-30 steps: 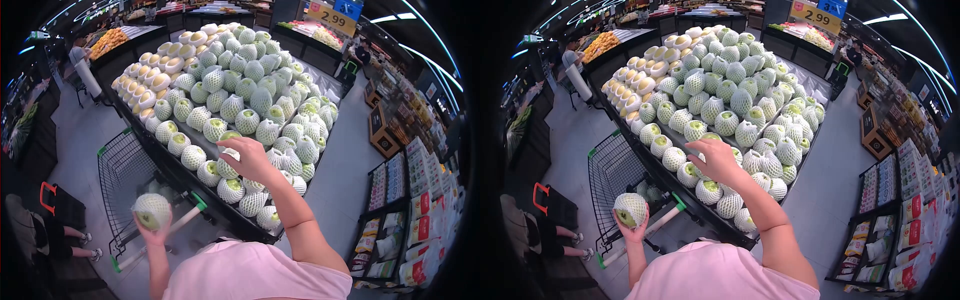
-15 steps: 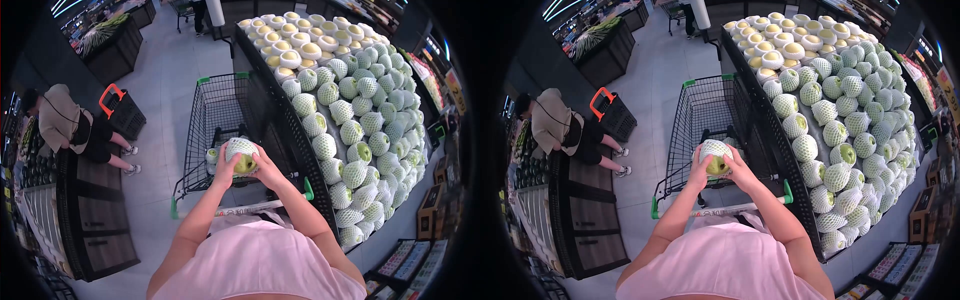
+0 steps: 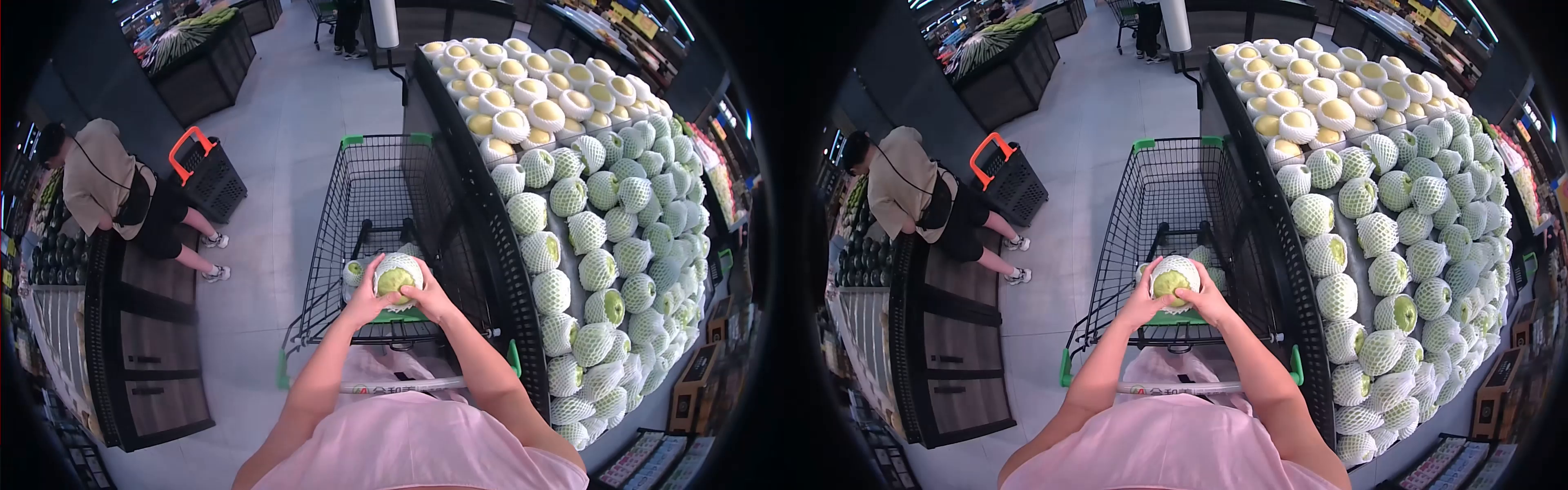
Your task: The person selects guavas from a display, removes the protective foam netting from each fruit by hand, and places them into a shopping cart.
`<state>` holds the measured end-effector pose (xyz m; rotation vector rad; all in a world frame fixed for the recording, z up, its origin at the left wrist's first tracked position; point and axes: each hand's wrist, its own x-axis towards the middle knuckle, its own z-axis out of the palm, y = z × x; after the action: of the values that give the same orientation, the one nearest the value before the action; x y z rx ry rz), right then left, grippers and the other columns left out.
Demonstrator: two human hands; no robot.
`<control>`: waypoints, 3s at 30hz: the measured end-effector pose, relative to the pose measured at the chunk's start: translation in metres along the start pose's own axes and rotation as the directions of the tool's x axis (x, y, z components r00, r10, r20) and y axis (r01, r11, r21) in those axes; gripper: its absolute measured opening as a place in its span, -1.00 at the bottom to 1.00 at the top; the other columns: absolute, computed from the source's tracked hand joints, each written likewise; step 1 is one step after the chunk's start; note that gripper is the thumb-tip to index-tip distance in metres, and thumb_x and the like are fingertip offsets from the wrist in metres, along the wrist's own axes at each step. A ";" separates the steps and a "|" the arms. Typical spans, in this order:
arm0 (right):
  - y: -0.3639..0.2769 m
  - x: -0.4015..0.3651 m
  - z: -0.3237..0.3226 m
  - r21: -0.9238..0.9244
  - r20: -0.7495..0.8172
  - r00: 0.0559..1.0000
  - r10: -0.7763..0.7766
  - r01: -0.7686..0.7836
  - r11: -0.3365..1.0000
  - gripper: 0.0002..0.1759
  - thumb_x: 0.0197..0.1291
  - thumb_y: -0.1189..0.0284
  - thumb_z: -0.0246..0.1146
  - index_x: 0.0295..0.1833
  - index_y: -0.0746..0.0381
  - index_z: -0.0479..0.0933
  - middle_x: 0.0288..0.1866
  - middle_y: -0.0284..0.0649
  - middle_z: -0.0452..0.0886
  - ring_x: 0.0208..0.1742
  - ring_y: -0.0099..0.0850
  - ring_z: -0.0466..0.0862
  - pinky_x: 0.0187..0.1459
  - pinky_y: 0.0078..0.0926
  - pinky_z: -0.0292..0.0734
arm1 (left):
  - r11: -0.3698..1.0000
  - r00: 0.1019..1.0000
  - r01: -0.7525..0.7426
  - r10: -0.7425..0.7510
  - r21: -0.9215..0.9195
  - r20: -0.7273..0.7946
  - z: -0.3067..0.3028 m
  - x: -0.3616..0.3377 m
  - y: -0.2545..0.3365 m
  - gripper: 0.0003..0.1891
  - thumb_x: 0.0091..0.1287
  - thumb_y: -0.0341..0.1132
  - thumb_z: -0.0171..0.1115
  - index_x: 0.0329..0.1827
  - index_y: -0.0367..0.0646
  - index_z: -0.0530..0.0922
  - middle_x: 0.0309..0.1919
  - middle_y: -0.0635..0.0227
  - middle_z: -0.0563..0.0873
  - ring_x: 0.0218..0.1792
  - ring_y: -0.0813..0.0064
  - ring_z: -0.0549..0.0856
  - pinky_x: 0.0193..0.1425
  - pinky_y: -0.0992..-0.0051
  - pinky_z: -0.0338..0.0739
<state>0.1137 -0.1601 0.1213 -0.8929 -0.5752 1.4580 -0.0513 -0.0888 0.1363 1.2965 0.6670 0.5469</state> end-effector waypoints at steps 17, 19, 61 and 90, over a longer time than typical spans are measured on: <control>0.007 0.002 -0.007 -0.554 0.075 0.871 -0.486 0.442 0.705 -0.27 0.28 0.54 0.22 0.52 0.23 0.11 0.41 -0.07 0.29 0.40 -0.26 0.35 0.38 -0.33 0.25 | 0.983 0.993 -0.006 -0.015 -0.184 -0.116 0.004 0.001 0.008 -0.44 0.48 -0.40 0.06 0.52 0.05 0.14 0.37 0.28 0.33 0.38 0.43 0.31 0.36 0.35 0.36; 0.008 0.000 -0.004 -0.653 0.096 0.812 -0.576 0.488 0.579 -0.26 0.21 0.55 0.27 0.49 0.24 0.17 0.40 0.01 0.29 0.39 -0.17 0.36 0.37 -0.30 0.26 | 0.974 0.992 -0.050 0.023 -0.219 -0.124 0.003 0.003 -0.003 -0.44 0.50 -0.37 0.05 0.52 0.11 0.13 0.35 0.32 0.33 0.35 0.44 0.33 0.30 0.35 0.43; 0.002 -0.021 0.011 -0.120 -0.138 0.941 -0.308 0.293 0.949 0.02 -0.18 0.09 0.55 0.34 0.29 0.21 0.23 -0.12 0.49 0.22 -0.32 0.52 0.26 -0.36 0.42 | 0.804 0.910 0.352 -0.174 -0.480 0.376 -0.003 -0.001 -0.010 -0.07 0.28 0.48 -0.29 0.49 -0.08 0.17 0.25 0.16 0.54 0.21 0.20 0.60 0.10 0.26 0.67; -0.007 -0.012 -0.017 -0.758 -0.171 0.985 -0.007 -0.127 0.640 0.05 0.21 -0.17 0.18 0.46 0.47 0.02 0.24 0.28 0.46 0.29 -0.07 0.51 0.29 -0.29 0.37 | 0.830 0.863 0.444 -0.293 -0.338 0.412 -0.022 0.039 -0.037 0.00 0.03 -0.05 0.56 0.47 -0.16 0.15 0.29 0.27 0.48 0.30 0.34 0.49 0.41 0.29 0.39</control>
<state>0.1307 -0.1736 0.1189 -1.7028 -1.0961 1.1563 -0.0402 -0.0537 0.0921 0.7874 0.4560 0.1154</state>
